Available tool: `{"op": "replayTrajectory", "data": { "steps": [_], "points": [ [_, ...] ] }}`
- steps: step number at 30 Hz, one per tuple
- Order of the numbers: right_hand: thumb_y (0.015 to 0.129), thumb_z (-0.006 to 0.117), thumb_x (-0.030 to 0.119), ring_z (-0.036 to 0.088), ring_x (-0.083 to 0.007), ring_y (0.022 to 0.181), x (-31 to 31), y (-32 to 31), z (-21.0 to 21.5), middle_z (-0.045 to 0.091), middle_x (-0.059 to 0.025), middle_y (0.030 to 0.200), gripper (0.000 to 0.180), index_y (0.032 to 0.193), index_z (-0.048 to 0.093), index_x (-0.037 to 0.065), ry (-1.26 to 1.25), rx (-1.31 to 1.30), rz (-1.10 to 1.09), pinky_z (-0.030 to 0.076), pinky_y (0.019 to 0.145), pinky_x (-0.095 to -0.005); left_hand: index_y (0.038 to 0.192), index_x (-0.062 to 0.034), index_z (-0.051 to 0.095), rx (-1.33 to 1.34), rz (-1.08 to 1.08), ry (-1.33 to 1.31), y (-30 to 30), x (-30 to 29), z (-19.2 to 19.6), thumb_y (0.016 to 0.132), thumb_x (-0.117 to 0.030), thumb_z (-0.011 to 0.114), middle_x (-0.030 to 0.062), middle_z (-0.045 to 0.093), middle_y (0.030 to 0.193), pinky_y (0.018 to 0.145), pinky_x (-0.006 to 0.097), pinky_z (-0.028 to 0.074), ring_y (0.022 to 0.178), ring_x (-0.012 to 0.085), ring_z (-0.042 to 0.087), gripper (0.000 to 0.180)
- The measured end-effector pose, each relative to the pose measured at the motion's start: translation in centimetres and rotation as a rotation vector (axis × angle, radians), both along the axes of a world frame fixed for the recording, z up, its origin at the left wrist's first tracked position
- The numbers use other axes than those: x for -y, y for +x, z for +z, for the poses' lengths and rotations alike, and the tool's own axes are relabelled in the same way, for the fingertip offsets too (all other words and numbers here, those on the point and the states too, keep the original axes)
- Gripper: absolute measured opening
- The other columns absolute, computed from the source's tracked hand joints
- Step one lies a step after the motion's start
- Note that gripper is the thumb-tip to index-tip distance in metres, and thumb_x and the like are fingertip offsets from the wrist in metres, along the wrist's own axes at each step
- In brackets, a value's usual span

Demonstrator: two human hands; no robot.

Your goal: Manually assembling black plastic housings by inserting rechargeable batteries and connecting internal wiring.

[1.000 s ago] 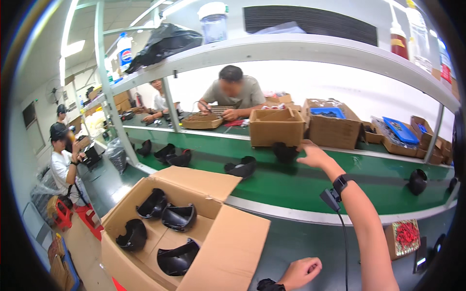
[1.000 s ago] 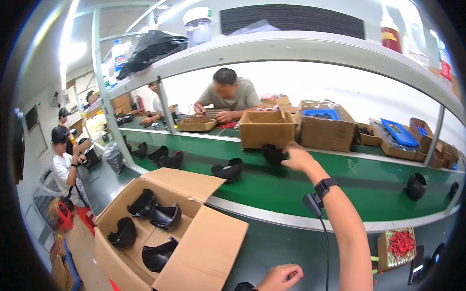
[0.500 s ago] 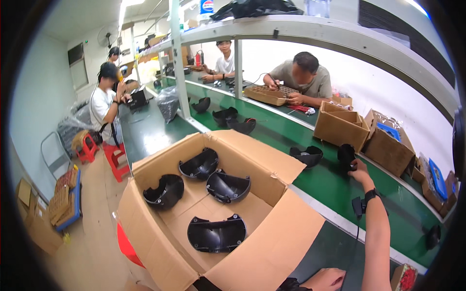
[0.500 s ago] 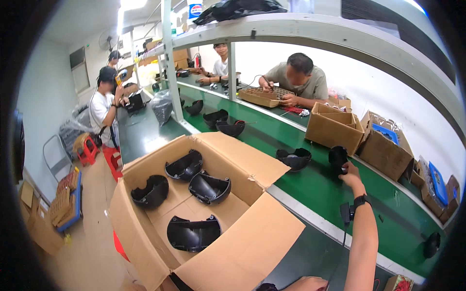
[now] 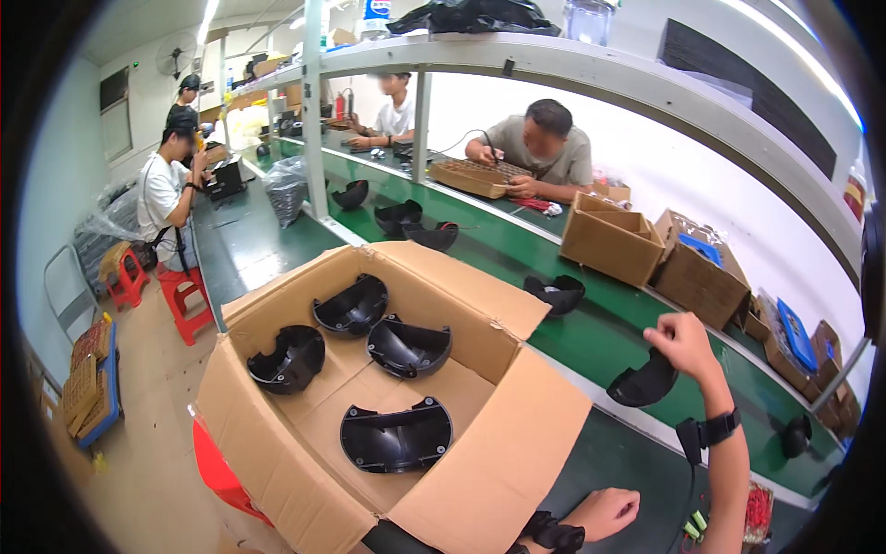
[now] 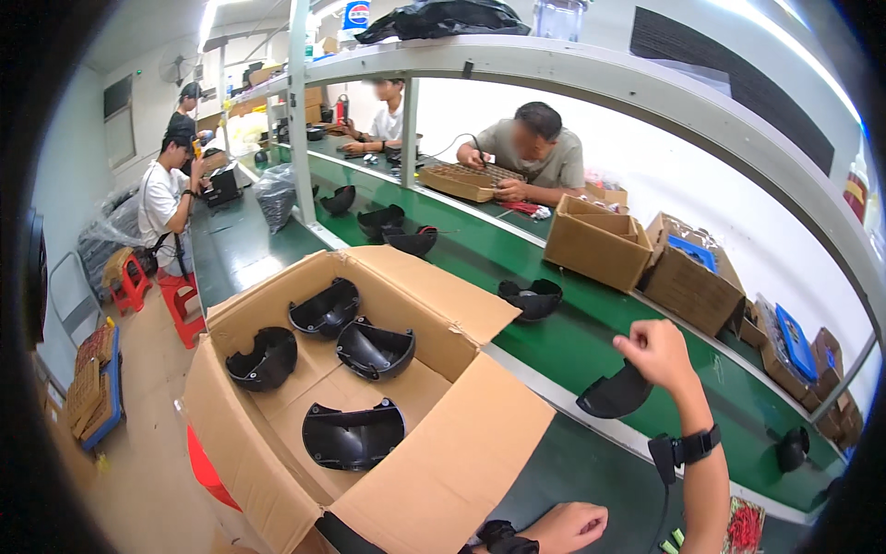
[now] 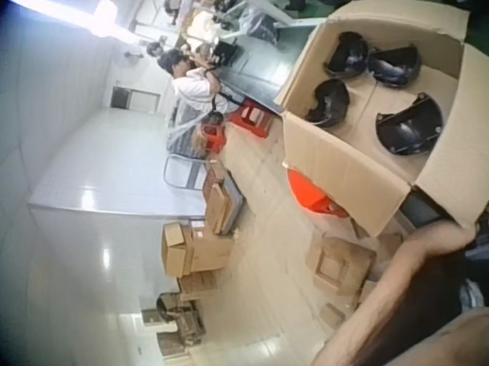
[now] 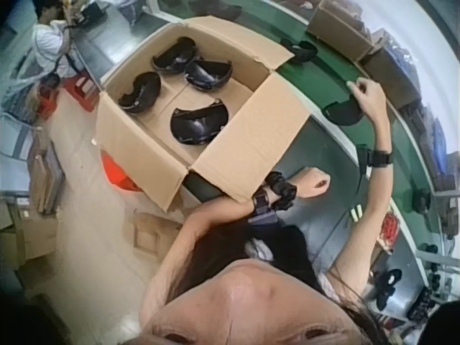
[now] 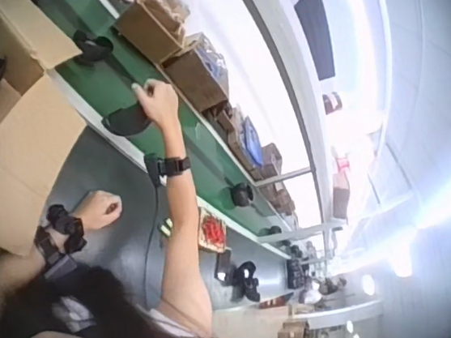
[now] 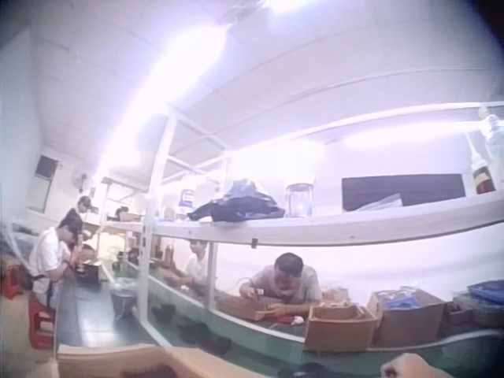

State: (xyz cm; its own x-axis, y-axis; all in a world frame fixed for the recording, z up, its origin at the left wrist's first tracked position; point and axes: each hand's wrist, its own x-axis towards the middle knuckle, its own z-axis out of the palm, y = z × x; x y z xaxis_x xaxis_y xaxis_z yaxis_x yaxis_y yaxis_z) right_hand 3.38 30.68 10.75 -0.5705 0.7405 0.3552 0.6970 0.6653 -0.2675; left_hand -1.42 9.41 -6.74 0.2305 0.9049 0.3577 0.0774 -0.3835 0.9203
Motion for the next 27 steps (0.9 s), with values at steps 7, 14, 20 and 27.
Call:
{"op": "replayTrajectory", "data": {
  "steps": [7, 14, 20, 27],
  "points": [
    [0.065, 0.075, 0.026, 0.058, -0.0301, 0.06, 8.4, 11.4, -0.9, 0.058, -0.0081, 0.056, 0.025, 0.06, 0.059, 0.007, 0.09, 0.334, -0.147, 0.046, 0.058, -0.0402, 0.083, -0.0011, 0.055, 0.002, -0.015, 0.003, 0.5, -0.2, 0.1, 0.084, -0.011, 0.057, 0.0131, 0.06, 0.073, 0.061, 0.035, 0.048, 0.066, 0.0288, 0.061, 0.011],
    [0.065, 0.074, 0.021, 0.067, -0.028, 0.075, 9.7, 17.0, 1.5, 0.07, -0.0089, 0.075, 0.016, 0.074, 0.071, 0.009, -0.241, 0.482, -0.271, 0.053, 0.07, -0.0365, 0.082, -0.0011, 0.056, -0.017, -0.017, -0.005, 0.4, -0.2, 0.1, 0.084, -0.012, 0.057, 0.0121, 0.061, 0.072, 0.061, 0.034, 0.048, 0.065, 0.0268, 0.061, 0.011],
    [0.072, 0.067, 0.008, 0.067, -0.0298, 0.079, 5.1, 5.5, 4.4, 0.07, -0.0105, 0.084, 0.019, 0.092, 0.066, 0.006, 0.031, 0.255, 0.119, 0.053, 0.072, -0.0391, 0.084, -0.001, 0.057, -0.025, -0.042, -0.076, -0.6, -0.3, 0.4, 0.085, -0.012, 0.058, 0.0102, 0.06, 0.069, 0.059, 0.031, 0.048, 0.061, 0.0221, 0.06, 0.012],
    [0.069, 0.07, 0.009, 0.063, -0.0289, 0.095, -5.1, -7.3, -2.0, 0.068, -0.0109, 0.094, 0.028, 0.096, 0.066, 0.007, 0.328, 0.184, 0.173, 0.05, 0.08, -0.0409, 0.085, -0.0005, 0.058, -0.037, -0.059, -0.078, -0.3, 0.0, 0.5, 0.086, -0.014, 0.059, 0.0098, 0.06, 0.069, 0.059, 0.03, 0.047, 0.06, 0.0192, 0.059, 0.013]
  ]
}}
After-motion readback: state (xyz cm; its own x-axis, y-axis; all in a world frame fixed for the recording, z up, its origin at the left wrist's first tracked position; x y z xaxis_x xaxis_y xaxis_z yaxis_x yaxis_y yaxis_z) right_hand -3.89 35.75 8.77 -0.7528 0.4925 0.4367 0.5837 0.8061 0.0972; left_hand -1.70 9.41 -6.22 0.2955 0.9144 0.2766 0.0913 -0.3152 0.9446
